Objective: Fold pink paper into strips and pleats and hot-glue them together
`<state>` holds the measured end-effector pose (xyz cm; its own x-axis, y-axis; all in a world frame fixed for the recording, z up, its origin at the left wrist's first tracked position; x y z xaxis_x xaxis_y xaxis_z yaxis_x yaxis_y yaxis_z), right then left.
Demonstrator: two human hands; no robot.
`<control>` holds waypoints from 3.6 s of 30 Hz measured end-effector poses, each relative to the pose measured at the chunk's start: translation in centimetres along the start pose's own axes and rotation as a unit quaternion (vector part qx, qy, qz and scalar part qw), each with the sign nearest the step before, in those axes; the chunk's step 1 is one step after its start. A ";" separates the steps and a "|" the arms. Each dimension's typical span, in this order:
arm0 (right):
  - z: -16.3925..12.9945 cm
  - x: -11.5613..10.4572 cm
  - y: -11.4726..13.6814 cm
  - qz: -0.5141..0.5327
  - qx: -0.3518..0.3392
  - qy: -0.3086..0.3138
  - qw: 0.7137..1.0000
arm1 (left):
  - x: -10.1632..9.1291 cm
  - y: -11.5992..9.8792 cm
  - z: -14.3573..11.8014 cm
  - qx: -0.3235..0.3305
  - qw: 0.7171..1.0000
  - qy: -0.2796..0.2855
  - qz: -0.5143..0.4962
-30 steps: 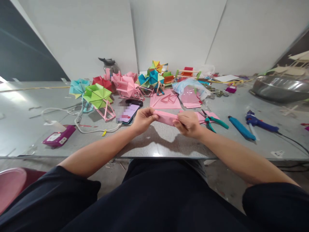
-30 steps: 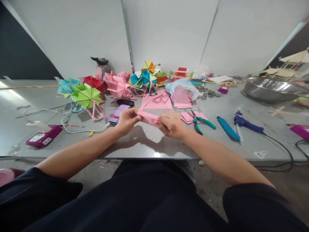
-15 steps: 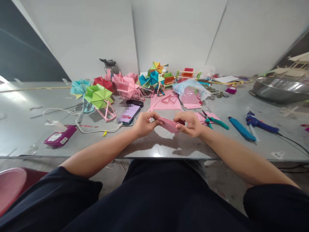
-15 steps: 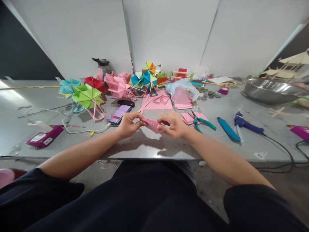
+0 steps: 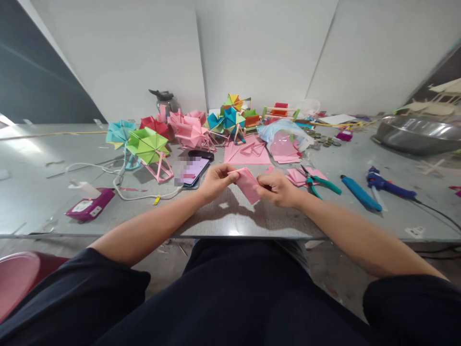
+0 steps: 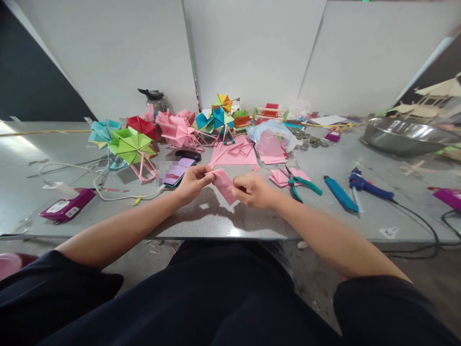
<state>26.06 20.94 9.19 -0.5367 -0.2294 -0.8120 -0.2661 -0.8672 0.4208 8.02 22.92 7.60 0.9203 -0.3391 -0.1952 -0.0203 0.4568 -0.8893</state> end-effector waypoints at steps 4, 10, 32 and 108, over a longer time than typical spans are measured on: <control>-0.1 0.3 -0.6 0.090 0.033 0.005 0.995 | 0.0 -0.1 -0.2 0.004 1.000 -0.001 -0.019; 0.3 2.8 -0.7 0.241 0.078 0.131 0.958 | 0.5 0.0 -0.6 -0.011 0.999 0.036 -0.022; 0.3 4.8 -0.6 0.305 0.107 0.162 0.932 | 1.3 0.1 -0.6 -0.024 0.996 0.088 -0.011; 0.3 3.3 -3.2 0.380 0.146 0.043 0.912 | 0.5 2.0 -0.8 -0.143 0.975 0.005 -0.169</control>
<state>24.94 23.11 5.28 -0.5941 -0.7598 -0.2641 -0.0522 -0.2912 0.9552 8.16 22.97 5.36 0.8900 -0.4384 0.1257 0.1738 0.0712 -0.9822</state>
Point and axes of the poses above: each hand's wrist, its own z-axis towards the middle knuckle, its own x-axis out of the palm, y = z × x, the point moved 7 cm from there along z, towards the middle knuckle, and after that the axes turned 9 degrees about y, right-handed, at the moved point
